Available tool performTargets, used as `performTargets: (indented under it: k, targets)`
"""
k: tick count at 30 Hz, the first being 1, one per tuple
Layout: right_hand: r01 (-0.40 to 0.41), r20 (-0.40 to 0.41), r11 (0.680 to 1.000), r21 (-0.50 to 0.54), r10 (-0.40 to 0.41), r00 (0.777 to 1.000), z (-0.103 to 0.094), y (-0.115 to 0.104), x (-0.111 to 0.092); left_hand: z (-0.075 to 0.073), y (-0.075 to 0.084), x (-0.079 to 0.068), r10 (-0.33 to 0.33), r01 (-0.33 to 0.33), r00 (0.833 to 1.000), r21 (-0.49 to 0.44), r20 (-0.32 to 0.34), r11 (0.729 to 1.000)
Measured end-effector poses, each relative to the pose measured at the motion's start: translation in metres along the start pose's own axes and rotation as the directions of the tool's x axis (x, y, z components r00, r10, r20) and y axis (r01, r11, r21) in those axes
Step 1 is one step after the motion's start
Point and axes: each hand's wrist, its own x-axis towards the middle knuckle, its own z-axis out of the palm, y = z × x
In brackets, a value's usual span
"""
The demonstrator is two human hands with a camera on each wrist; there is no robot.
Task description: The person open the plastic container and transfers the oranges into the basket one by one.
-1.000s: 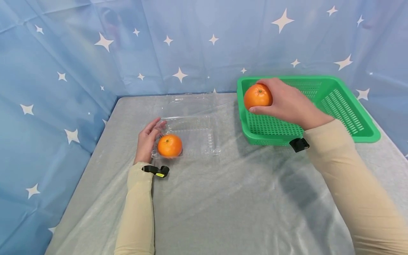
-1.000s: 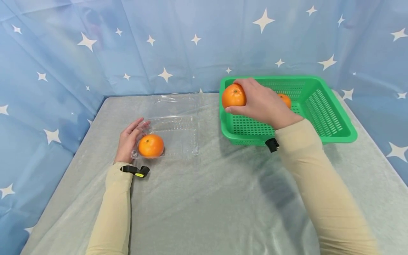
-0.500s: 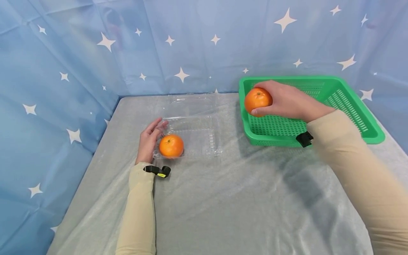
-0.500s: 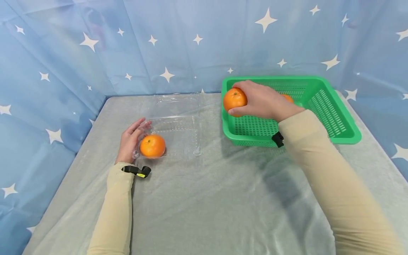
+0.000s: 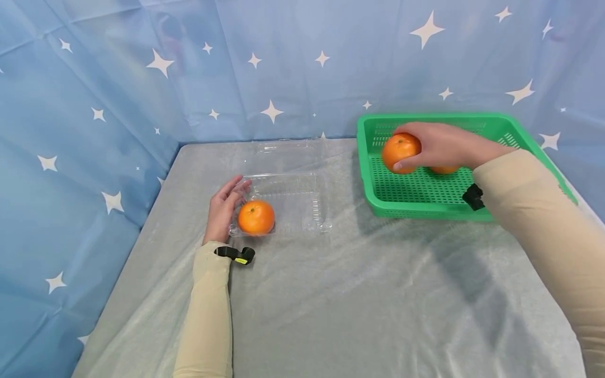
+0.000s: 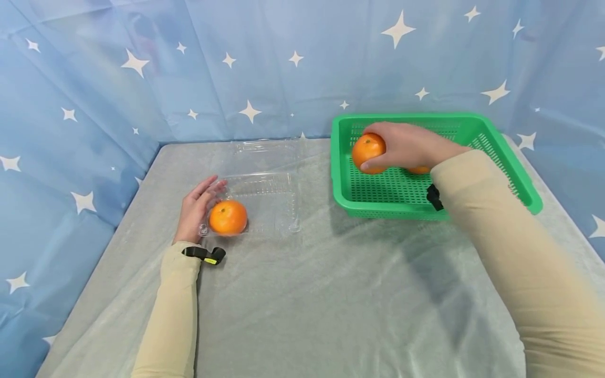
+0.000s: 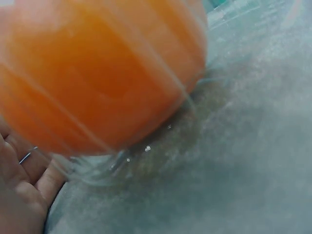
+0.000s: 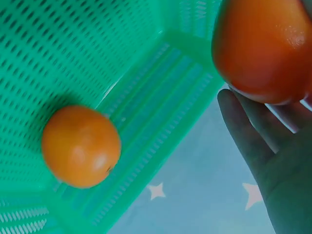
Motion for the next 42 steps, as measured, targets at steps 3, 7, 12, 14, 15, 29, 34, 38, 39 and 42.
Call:
performTargets:
  k: [3, 7, 12, 14, 15, 29, 34, 38, 39, 42]
  targets:
    - [-0.012, 0.02, 1.0, -0.027, 0.012, 1.0, -0.001, 0.008, -0.002, 0.0, 0.001, -0.001, 0.001, -0.001, 1.0, 0.01, -0.004, 1.0]
    - [-0.041, 0.044, 0.999, -0.027, 0.042, 0.998, -0.001, 0.023, -0.005, 0.0, 0.001, -0.002, -0.006, 0.006, 1.0, 0.023, -0.002, 1.0]
    - [-0.091, 0.059, 0.996, 0.019, 0.09, 0.994, 0.001, 0.045, -0.009, -0.001, 0.001, -0.004, -0.01, 0.01, 1.0, 0.027, 0.003, 1.0]
    - [-0.109, 0.063, 0.993, 0.038, 0.107, 0.992, 0.0, 0.054, -0.01, -0.001, 0.001, -0.004, -0.009, 0.009, 1.0, 0.03, 0.003, 0.999]
    - [-0.117, 0.066, 0.992, 0.049, 0.113, 0.991, -0.001, 0.058, -0.011, -0.001, 0.002, -0.004, -0.008, 0.008, 1.0, 0.029, 0.002, 1.0]
    - [-0.114, 0.047, 0.991, 0.064, 0.111, 0.993, -0.006, 0.098, -0.022, -0.005, -0.011, 0.004, -0.009, 0.009, 1.0, 0.027, -0.014, 1.0]
    - [-0.12, 0.112, 0.99, 0.072, 0.111, 0.987, -0.006, 0.103, -0.023, -0.006, -0.014, 0.006, -0.01, 0.011, 1.0, 0.033, -0.02, 0.999]
    - [-0.147, 0.173, 0.982, 0.119, 0.125, 0.977, -0.003, 0.105, -0.024, -0.003, -0.006, 0.002, -0.009, 0.009, 1.0, 0.024, -0.01, 1.0]
    - [-0.16, 0.189, 0.978, 0.135, 0.133, 0.973, -0.002, 0.106, -0.024, -0.002, -0.004, 0.001, -0.007, 0.008, 1.0, 0.024, -0.005, 1.0]
    - [-0.19, 0.226, 0.965, 0.181, 0.147, 0.963, 0.001, 0.107, -0.025, 0.0, 0.001, -0.002, -0.004, 0.004, 1.0, 0.019, 0.003, 1.0]
